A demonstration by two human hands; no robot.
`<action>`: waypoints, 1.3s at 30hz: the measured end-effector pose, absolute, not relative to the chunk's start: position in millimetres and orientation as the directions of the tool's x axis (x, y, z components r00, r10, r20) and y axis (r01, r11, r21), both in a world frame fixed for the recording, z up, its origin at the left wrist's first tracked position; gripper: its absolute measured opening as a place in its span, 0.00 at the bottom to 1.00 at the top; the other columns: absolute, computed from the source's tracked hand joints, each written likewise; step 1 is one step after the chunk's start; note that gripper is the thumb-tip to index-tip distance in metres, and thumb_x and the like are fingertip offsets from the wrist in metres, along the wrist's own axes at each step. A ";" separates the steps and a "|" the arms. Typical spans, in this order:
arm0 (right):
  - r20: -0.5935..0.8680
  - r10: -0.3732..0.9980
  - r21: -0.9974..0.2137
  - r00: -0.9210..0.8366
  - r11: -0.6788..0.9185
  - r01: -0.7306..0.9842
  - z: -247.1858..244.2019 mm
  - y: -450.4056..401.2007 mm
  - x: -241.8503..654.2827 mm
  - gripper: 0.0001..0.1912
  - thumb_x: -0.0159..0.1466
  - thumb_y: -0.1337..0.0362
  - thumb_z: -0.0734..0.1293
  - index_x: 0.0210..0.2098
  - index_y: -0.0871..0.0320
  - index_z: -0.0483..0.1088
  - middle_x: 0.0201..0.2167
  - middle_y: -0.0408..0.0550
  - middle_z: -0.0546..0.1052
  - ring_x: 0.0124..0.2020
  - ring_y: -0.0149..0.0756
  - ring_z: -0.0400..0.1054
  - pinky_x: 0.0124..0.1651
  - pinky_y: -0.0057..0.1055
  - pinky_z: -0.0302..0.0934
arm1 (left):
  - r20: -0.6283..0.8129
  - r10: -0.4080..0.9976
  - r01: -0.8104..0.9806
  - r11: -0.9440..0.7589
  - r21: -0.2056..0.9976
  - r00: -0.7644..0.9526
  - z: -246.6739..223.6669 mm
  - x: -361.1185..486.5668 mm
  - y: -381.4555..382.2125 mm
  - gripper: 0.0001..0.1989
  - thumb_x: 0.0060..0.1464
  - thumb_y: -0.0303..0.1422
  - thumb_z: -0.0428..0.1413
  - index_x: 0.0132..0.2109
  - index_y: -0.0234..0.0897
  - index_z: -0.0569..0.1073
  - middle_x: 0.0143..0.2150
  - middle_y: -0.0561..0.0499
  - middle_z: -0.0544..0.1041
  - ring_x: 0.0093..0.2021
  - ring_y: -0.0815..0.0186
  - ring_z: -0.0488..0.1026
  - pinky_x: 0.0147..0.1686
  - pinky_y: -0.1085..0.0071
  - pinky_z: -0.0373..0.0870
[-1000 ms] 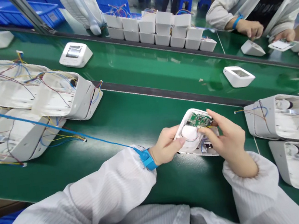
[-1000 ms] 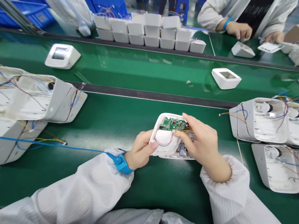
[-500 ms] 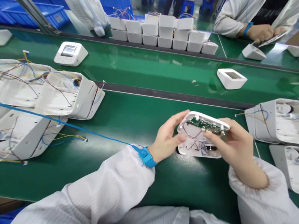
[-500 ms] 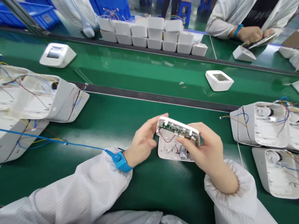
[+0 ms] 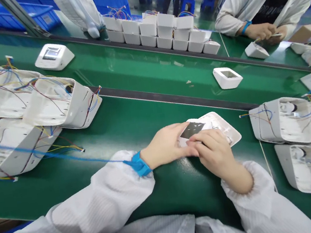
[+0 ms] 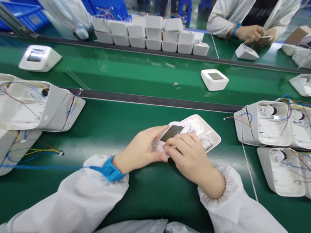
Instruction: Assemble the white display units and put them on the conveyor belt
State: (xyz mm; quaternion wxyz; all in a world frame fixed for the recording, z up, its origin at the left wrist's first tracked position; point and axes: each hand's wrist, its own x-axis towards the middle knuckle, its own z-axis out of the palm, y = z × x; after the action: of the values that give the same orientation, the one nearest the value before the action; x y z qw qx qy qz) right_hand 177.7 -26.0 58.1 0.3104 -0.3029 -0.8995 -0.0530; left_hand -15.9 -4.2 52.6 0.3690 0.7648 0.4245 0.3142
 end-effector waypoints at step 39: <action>0.334 0.846 -0.263 -0.415 0.507 0.821 60.0 -21.4 183.3 0.11 0.67 0.60 0.66 0.30 0.56 0.75 0.29 0.43 0.75 0.28 0.31 0.66 0.30 0.29 0.52 | 0.360 0.807 -0.342 -0.211 0.916 0.467 24.2 -8.2 -25.3 0.41 0.53 0.54 0.56 0.67 0.40 0.56 0.70 0.35 0.55 0.66 0.42 0.61 0.61 0.45 0.63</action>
State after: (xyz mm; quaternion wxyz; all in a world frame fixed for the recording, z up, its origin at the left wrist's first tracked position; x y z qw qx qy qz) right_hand 183.3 -21.4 60.0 0.2157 -0.4957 -0.8408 0.0290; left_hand -8.2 -25.3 24.2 0.5986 0.6125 0.1900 0.4800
